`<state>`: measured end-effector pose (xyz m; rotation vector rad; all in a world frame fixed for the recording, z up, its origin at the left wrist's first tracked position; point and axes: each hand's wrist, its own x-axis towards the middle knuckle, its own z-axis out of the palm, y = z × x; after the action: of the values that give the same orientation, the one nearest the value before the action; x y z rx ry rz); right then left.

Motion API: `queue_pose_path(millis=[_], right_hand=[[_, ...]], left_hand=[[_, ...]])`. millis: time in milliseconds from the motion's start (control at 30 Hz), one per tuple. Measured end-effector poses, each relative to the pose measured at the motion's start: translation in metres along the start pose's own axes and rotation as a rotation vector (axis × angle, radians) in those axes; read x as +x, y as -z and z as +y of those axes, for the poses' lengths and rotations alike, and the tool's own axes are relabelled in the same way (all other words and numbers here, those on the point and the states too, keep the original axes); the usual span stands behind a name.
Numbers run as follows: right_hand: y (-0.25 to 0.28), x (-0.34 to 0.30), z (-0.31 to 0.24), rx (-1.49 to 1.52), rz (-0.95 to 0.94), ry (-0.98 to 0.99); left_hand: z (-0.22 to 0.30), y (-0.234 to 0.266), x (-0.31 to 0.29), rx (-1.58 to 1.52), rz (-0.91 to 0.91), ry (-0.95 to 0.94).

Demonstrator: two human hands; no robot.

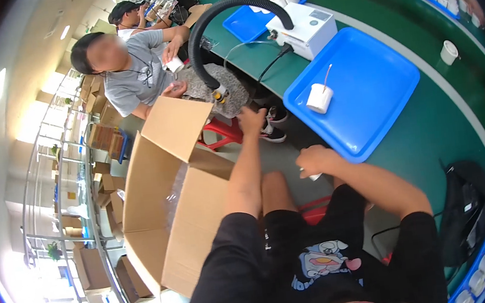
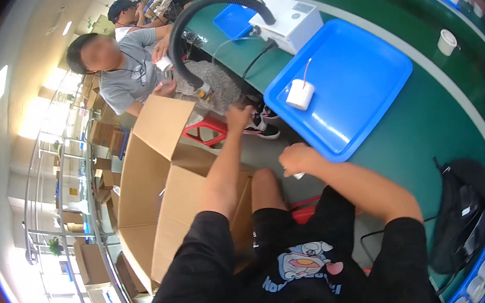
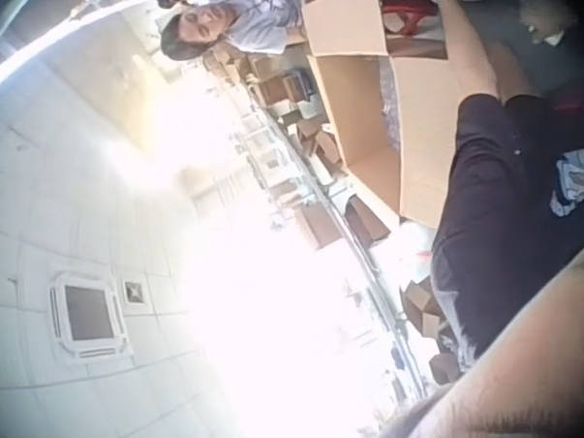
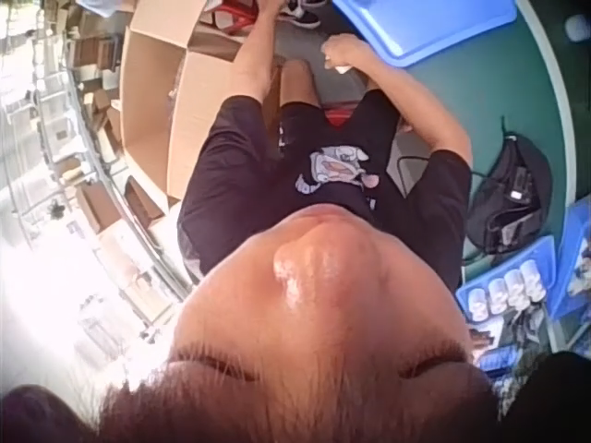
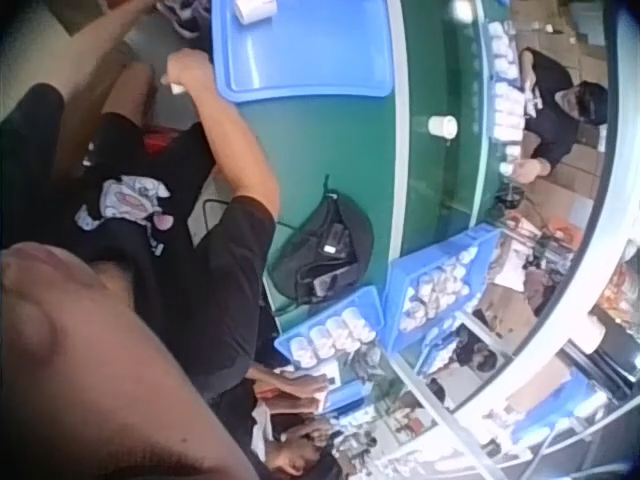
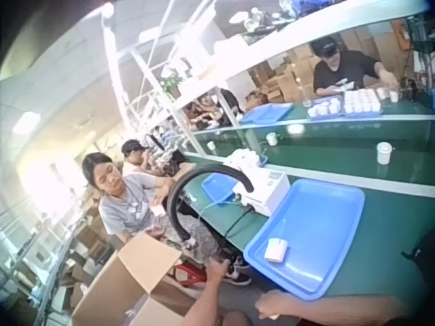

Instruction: The person packs white cylindrical electronic components by hand, first placing them into plastic cups, then transferring the filled cups into a cardboard shipping box.

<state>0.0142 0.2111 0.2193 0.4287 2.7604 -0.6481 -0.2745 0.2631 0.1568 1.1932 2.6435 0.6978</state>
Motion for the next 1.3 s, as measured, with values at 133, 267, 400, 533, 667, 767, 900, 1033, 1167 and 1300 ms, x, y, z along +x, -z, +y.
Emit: queue_pose_path(millis=[133,267,400,533,667,767,900,1033,1167,1300], right_hand=[[-0.002,0.008,-0.008,0.047,-0.033,0.049],[0.002,0.005,-0.01,0.072,-0.148,0.063],[-0.003,0.008,-0.013,0.051,-0.121,0.095],[-0.009,0.007,0.001,0.054,-0.153,0.06],[-0.008,0.011,0.0,0.069,-0.082,-0.004],[-0.003,0.015,0.003,0.038,-0.041,-0.039],[0.0,0.018,0.013,0.01,-0.06,-0.004],[0.0,0.034,0.011,0.039,0.122,-0.023],[0.007,0.025,0.003,0.163,0.357,-0.173],[0.021,0.014,0.024,0.228,0.555,-0.158]], left_hand=[[-0.025,0.002,0.028,-0.232,0.166,0.148],[-0.026,-0.003,0.042,-1.174,0.009,0.352],[-0.022,0.02,0.067,-1.924,-0.07,0.718],[0.006,0.009,0.051,-2.023,0.024,0.586],[0.011,0.019,0.046,-1.904,0.178,0.437],[0.011,0.017,0.043,-1.984,0.161,0.526],[0.018,0.0,0.028,-2.098,0.18,0.497],[0.032,-0.01,0.009,-2.016,0.141,0.46],[0.036,-0.044,-0.066,-1.982,0.22,0.58],[0.008,-0.064,-0.19,-2.044,-0.241,0.379]])
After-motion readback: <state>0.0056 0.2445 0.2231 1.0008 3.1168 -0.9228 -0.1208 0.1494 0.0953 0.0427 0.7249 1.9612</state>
